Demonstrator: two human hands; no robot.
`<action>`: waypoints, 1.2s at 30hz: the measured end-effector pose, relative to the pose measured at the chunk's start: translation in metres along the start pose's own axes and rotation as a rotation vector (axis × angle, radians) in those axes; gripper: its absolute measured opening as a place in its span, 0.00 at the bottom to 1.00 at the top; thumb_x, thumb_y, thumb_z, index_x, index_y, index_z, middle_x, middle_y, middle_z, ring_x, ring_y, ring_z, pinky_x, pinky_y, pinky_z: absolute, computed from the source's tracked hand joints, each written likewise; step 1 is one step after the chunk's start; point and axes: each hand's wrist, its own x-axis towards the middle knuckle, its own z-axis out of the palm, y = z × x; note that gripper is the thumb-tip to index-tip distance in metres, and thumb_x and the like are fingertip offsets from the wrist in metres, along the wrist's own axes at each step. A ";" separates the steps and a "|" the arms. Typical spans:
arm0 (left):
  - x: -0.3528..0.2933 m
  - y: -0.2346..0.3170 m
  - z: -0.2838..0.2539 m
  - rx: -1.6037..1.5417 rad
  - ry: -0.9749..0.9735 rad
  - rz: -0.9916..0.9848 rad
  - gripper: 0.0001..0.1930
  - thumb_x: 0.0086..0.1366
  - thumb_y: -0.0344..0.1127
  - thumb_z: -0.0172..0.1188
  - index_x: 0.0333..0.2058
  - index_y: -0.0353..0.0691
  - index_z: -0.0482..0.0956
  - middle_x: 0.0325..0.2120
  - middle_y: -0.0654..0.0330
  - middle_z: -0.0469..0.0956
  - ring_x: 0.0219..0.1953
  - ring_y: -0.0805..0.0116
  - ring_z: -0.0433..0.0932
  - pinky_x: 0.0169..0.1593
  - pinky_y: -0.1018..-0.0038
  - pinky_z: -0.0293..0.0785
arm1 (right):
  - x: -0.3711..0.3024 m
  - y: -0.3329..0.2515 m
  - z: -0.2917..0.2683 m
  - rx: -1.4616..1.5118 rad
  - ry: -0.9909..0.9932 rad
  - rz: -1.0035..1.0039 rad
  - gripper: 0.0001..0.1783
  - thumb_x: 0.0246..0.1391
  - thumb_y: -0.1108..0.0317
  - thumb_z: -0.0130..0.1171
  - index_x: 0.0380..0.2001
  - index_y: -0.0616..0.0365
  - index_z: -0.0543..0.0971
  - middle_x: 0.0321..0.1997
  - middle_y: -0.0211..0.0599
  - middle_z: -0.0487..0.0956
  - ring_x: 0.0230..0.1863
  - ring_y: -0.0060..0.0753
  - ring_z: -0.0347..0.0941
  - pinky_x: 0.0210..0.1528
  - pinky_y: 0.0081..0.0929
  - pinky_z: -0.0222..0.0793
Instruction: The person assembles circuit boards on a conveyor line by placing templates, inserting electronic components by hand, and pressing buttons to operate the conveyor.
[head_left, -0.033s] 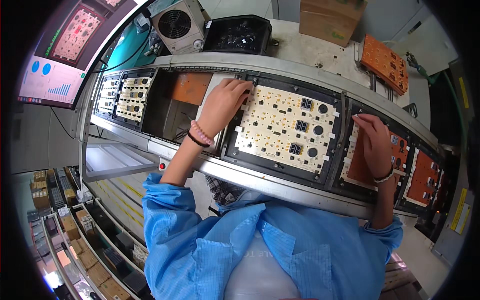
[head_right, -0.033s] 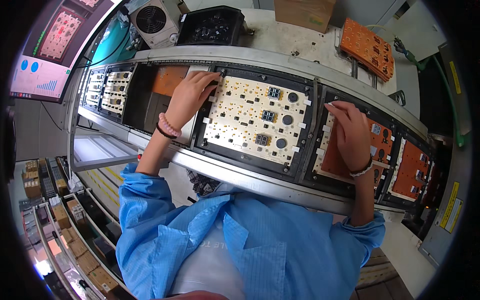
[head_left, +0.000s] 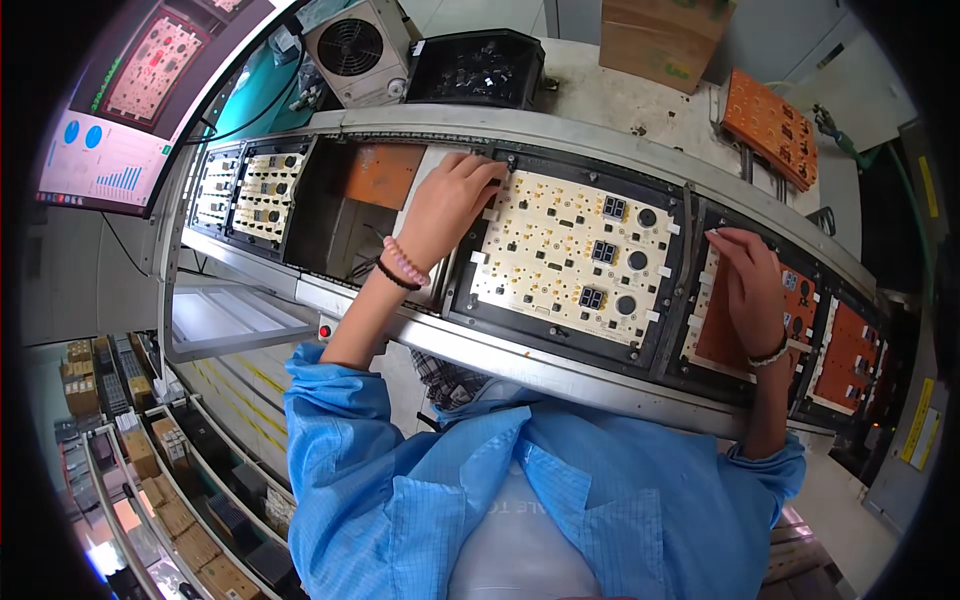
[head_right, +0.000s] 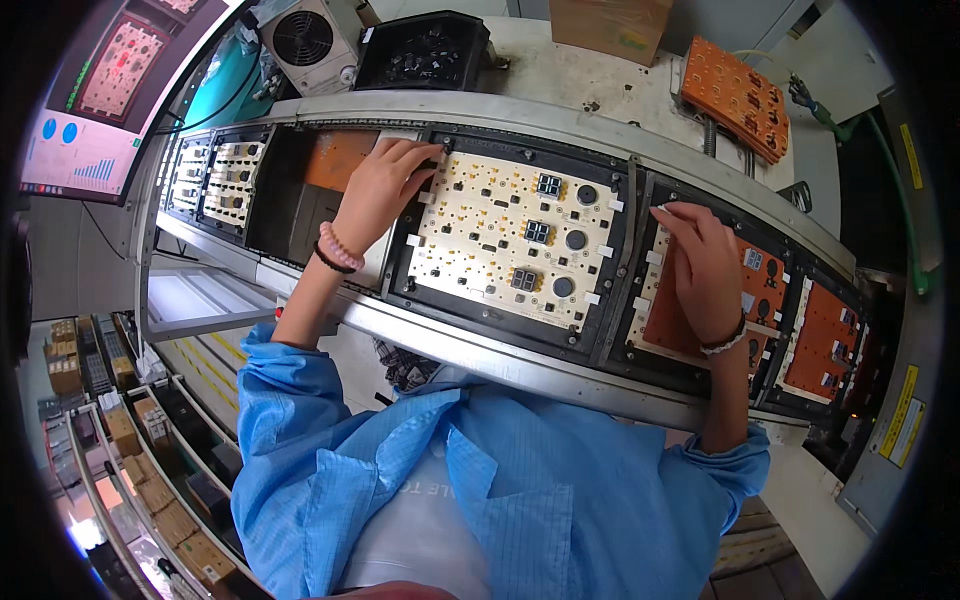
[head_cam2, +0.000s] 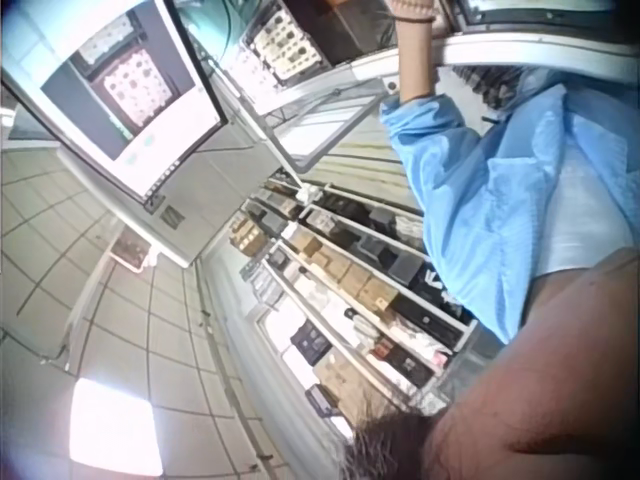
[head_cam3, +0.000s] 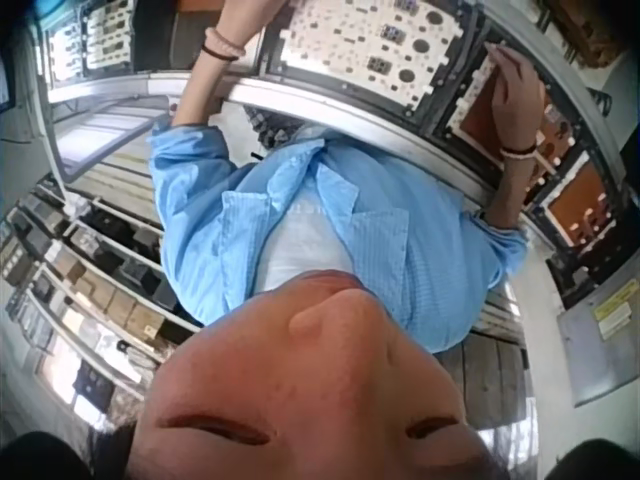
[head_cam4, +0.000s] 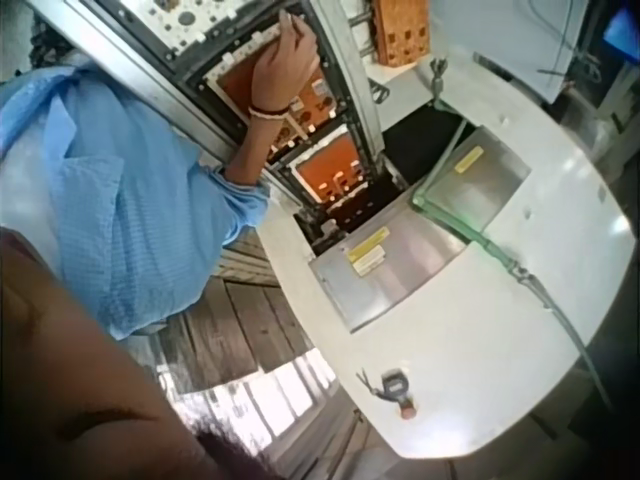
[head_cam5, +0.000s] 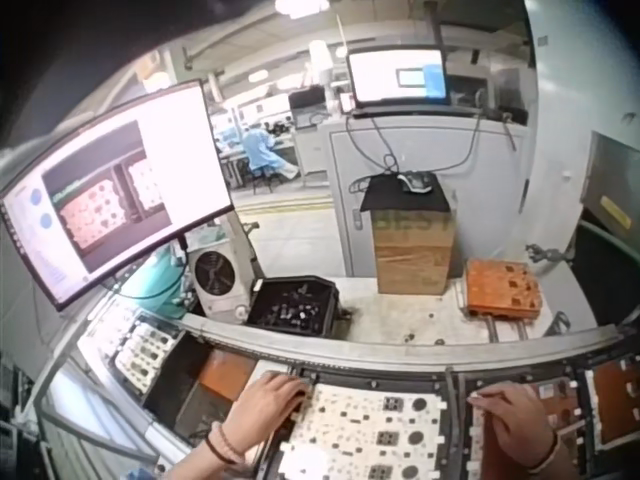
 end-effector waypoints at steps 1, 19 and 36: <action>0.004 -0.001 -0.001 -0.004 -0.013 -0.006 0.13 0.59 0.33 0.65 0.43 0.42 0.81 0.40 0.60 0.80 0.47 0.59 0.76 0.49 0.67 0.74 | 0.000 -0.002 0.000 0.010 0.004 0.003 0.25 0.53 0.85 0.49 0.52 0.54 0.80 0.53 0.38 0.77 0.52 0.44 0.73 0.56 0.35 0.64; 0.013 -0.013 0.008 0.116 0.059 0.106 0.08 0.58 0.35 0.66 0.37 0.45 0.80 0.31 0.65 0.76 0.37 0.64 0.76 0.41 0.70 0.74 | 0.004 -0.009 -0.004 -0.026 -0.002 0.064 0.25 0.54 0.85 0.48 0.52 0.53 0.79 0.53 0.36 0.77 0.53 0.44 0.72 0.57 0.34 0.64; -0.009 0.005 -0.038 -0.277 0.180 -0.010 0.10 0.59 0.30 0.68 0.40 0.41 0.81 0.32 0.60 0.78 0.33 0.66 0.79 0.35 0.72 0.74 | 0.006 -0.010 0.010 -0.029 -0.033 0.037 0.22 0.59 0.80 0.49 0.56 0.57 0.76 0.46 0.42 0.76 0.49 0.45 0.72 0.54 0.36 0.64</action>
